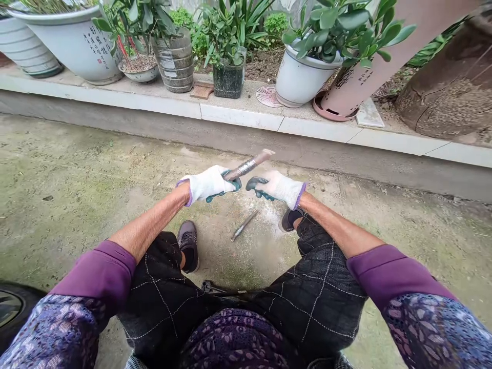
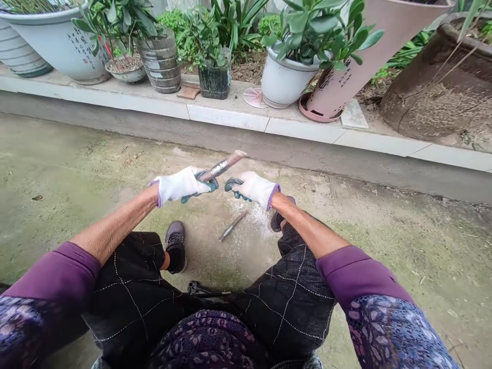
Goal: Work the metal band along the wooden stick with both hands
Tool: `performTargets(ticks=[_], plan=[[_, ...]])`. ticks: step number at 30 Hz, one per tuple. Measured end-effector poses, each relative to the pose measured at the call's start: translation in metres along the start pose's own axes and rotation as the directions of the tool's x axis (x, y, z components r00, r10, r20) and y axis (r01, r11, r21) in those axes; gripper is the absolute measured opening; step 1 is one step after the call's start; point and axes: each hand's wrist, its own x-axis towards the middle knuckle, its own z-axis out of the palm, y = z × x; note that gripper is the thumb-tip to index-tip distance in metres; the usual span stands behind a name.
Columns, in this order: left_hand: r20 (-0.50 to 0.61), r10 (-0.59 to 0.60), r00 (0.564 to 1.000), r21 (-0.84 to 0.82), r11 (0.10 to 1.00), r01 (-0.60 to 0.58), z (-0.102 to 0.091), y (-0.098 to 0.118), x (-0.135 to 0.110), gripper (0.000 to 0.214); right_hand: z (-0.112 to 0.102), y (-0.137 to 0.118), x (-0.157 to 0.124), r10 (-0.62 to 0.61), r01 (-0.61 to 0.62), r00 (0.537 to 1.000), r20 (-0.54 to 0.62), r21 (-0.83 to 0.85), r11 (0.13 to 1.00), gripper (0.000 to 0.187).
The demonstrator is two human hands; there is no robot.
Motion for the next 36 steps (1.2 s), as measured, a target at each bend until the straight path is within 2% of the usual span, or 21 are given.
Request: performTargets(ticks=[3,7,10,13,15,18,21,24,27,30,33,36], plan=[[0.010,-0.020,1.000,-0.004,1.000,0.020,-0.003,-0.002,0.009,0.037,0.008,-0.013,-0.007,-0.046,0.050,0.997,0.067,-0.061,0.997,0.027],[0.000,-0.085,0.996,0.254,0.964,0.082,0.009,-0.007,0.022,0.033,0.015,-0.030,-0.016,-0.140,0.166,0.981,0.136,-0.200,0.966,0.026],[0.084,-0.088,0.993,0.431,0.901,0.043,0.023,-0.004,0.024,0.033,0.012,-0.030,-0.012,-0.214,0.233,0.973,0.092,-0.339,0.912,0.023],[0.226,-0.030,0.974,0.460,0.884,-0.079,0.031,0.008,0.015,0.031,0.000,-0.013,0.001,-0.242,0.228,0.970,0.004,-0.349,0.909,0.024],[0.261,0.023,0.965,0.383,0.915,-0.125,0.029,0.016,0.007,0.027,-0.010,0.002,0.010,-0.202,0.186,0.979,-0.032,-0.277,0.943,0.025],[0.198,0.078,0.977,0.074,0.993,-0.094,0.015,0.023,-0.004,0.026,-0.019,0.016,0.016,-0.147,0.136,0.987,-0.062,-0.154,0.979,0.025],[0.093,0.039,0.995,-0.236,0.972,-0.016,-0.003,0.021,-0.011,0.038,-0.015,0.014,0.010,-0.070,0.064,0.995,-0.067,-0.082,0.995,0.027],[0.027,-0.063,0.998,-0.313,0.947,0.068,-0.015,0.015,-0.011,0.039,-0.003,0.001,-0.001,-0.109,0.108,0.994,-0.018,-0.065,0.992,0.028],[-0.009,-0.126,0.992,-0.164,0.979,0.122,-0.014,0.005,0.000,0.033,0.008,-0.011,-0.010,-0.221,0.226,0.974,0.054,-0.116,0.967,0.026],[-0.009,-0.108,0.994,0.161,0.981,0.108,-0.001,-0.006,0.016,0.030,0.011,-0.022,-0.016,-0.251,0.262,0.965,0.079,-0.191,0.946,0.024],[0.040,-0.105,0.994,0.390,0.917,0.081,0.016,-0.011,0.026,0.032,0.005,-0.026,-0.014,-0.257,0.255,0.966,0.032,-0.300,0.919,0.022],[0.151,-0.056,0.987,0.454,0.891,-0.019,0.028,-0.004,0.022,0.031,-0.006,-0.018,-0.004,-0.290,0.267,0.957,-0.020,-0.339,0.902,0.022]])
